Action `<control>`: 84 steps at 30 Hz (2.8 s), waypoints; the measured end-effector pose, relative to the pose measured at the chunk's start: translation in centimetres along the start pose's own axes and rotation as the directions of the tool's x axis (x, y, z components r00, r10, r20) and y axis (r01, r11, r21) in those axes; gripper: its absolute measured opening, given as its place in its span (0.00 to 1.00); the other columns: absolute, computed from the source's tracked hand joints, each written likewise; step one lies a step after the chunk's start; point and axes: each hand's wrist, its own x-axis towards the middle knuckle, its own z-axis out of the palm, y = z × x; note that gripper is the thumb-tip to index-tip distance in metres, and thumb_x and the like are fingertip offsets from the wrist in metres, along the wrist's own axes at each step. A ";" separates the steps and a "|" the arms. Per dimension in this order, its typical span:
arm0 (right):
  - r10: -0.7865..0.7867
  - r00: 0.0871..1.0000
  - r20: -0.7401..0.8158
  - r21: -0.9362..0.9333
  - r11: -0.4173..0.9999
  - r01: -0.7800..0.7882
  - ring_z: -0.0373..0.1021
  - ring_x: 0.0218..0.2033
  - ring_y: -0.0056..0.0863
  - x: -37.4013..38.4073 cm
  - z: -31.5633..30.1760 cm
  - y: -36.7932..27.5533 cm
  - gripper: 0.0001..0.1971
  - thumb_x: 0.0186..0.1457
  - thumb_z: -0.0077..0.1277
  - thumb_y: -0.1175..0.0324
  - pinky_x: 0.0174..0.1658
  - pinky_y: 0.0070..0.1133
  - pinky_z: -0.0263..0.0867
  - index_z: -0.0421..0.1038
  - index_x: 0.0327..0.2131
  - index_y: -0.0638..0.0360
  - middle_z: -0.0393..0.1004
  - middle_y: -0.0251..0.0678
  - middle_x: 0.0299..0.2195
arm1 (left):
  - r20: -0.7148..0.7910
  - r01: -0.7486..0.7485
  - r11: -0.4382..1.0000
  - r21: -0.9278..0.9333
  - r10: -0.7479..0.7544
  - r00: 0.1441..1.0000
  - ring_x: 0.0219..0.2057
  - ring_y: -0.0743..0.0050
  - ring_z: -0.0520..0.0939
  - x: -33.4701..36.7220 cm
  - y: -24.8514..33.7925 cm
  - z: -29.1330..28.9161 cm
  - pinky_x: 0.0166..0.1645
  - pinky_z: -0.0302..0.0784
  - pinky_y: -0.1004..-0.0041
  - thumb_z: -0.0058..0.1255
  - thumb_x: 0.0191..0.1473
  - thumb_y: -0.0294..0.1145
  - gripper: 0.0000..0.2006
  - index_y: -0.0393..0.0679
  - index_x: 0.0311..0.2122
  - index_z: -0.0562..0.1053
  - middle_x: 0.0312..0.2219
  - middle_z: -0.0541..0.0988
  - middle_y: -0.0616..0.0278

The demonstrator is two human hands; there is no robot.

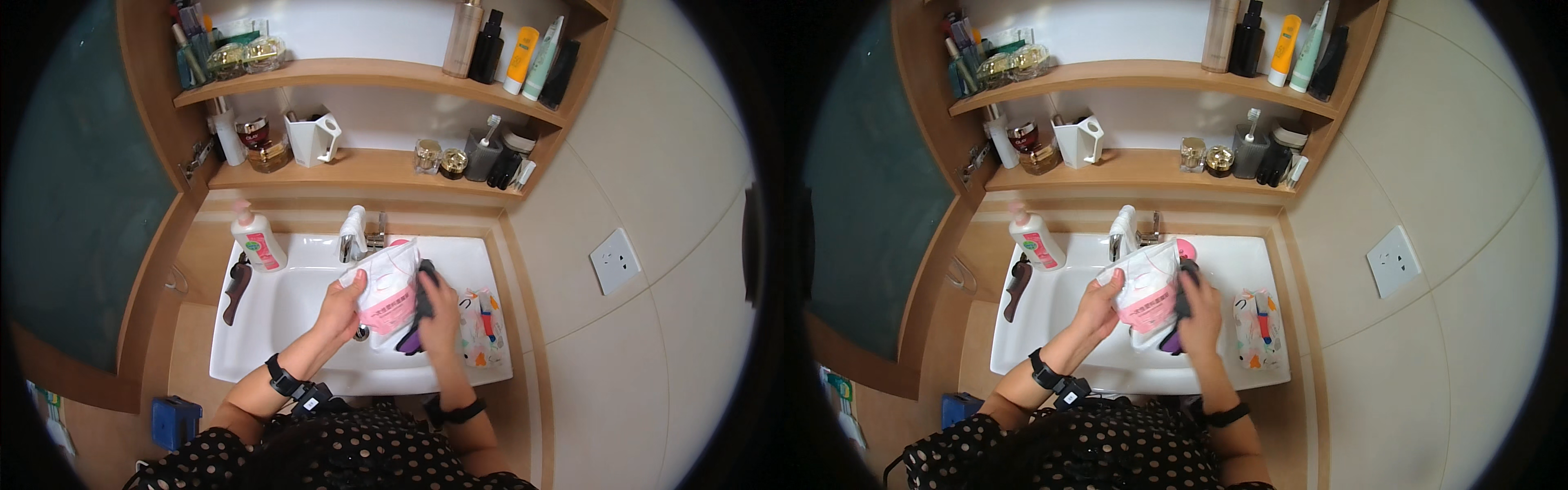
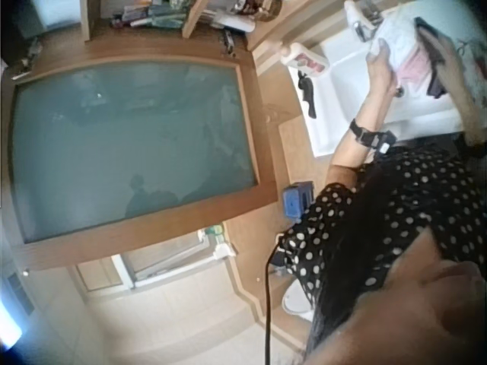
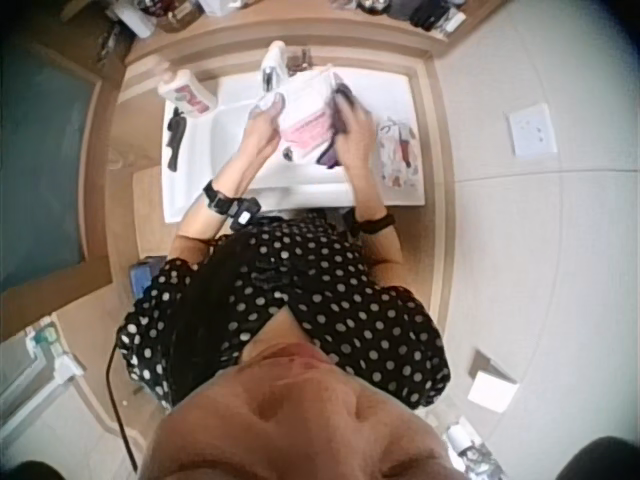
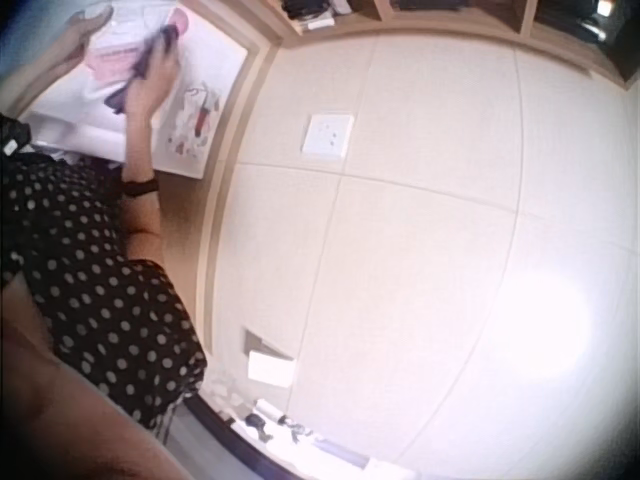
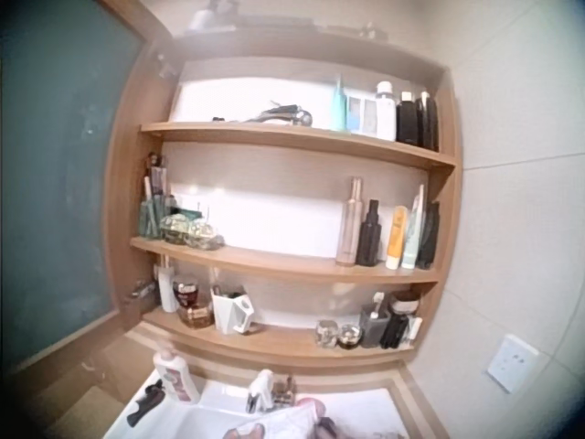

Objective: Cleaning and organizing bathroom supplies inside a medicine cabinet.

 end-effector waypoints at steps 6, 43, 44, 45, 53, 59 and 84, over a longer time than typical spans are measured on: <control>0.283 0.948 -0.149 0.496 0.850 -0.176 0.68 0.48 0.35 1.0 -2.9 0.3 0.22 0.48 0.47 0.83 0.52 0.24 0.60 0.69 0.49 0.60 0.70 0.44 0.47 | -0.081 -0.055 0.995 0.080 0.061 0.995 0.41 0.66 0.78 -0.3 0.1 -1.6 0.48 0.74 0.66 0.44 0.60 0.36 0.17 0.32 0.47 0.69 0.41 0.77 0.54; 0.239 0.806 0.542 0.553 0.621 -0.555 0.68 0.45 0.21 -1.6 1.7 1.3 0.20 0.47 0.47 0.86 0.51 0.17 0.59 0.70 0.47 0.67 0.73 0.36 0.45 | -0.618 -0.269 0.669 0.693 0.743 0.256 0.52 0.62 0.69 -10.7 1.4 -38.4 0.56 0.64 0.70 0.54 0.49 0.22 0.22 0.41 0.52 0.68 0.52 0.67 0.55; 0.234 0.804 0.547 0.553 0.620 -0.556 0.67 0.45 0.22 -1.5 1.9 1.3 0.20 0.47 0.47 0.86 0.52 0.17 0.59 0.70 0.47 0.67 0.73 0.36 0.45 | -0.615 -0.226 0.657 0.720 0.754 0.232 0.52 0.61 0.69 -10.7 1.4 -38.6 0.56 0.65 0.69 0.56 0.44 0.19 0.27 0.42 0.53 0.66 0.53 0.66 0.54; 0.231 0.801 0.552 0.553 0.618 -0.559 0.67 0.46 0.22 -1.4 2.2 1.4 0.20 0.47 0.47 0.86 0.52 0.17 0.59 0.70 0.47 0.67 0.73 0.37 0.45 | -0.615 -0.225 0.656 0.720 0.754 0.229 0.52 0.61 0.69 -10.8 1.5 -38.4 0.56 0.65 0.69 0.56 0.44 0.19 0.27 0.42 0.53 0.66 0.53 0.66 0.54; 0.158 0.846 0.510 0.572 0.672 -0.470 0.68 0.43 0.21 -0.3 2.3 1.6 0.19 0.48 0.48 0.85 0.50 0.18 0.61 0.71 0.46 0.67 0.74 0.37 0.43 | -0.603 -0.085 0.619 0.781 0.782 0.157 0.48 0.59 0.72 -9.6 2.3 -37.5 0.53 0.68 0.67 0.57 0.36 0.16 0.37 0.45 0.57 0.61 0.49 0.70 0.52; 0.201 0.760 0.618 0.435 0.717 -0.544 0.69 0.40 0.21 -1.4 3.9 2.1 0.17 0.46 0.57 0.76 0.48 0.19 0.63 0.73 0.43 0.64 0.76 0.35 0.39 | -0.525 0.218 0.505 0.835 0.850 0.044 0.45 0.50 0.74 -14.8 -0.5 -45.6 0.50 0.70 0.63 0.58 0.33 0.24 0.34 0.39 0.53 0.64 0.45 0.71 0.48; 0.116 0.820 0.561 0.588 0.642 -0.493 0.68 0.45 0.27 0.9 2.1 2.0 0.20 0.46 0.48 0.85 0.52 0.22 0.61 0.70 0.46 0.69 0.73 0.40 0.44 | -0.614 0.445 0.527 0.724 0.786 0.069 0.52 0.50 0.68 -11.7 3.8 -35.9 0.56 0.63 0.61 0.63 0.39 0.37 0.35 0.44 0.54 0.63 0.50 0.67 0.48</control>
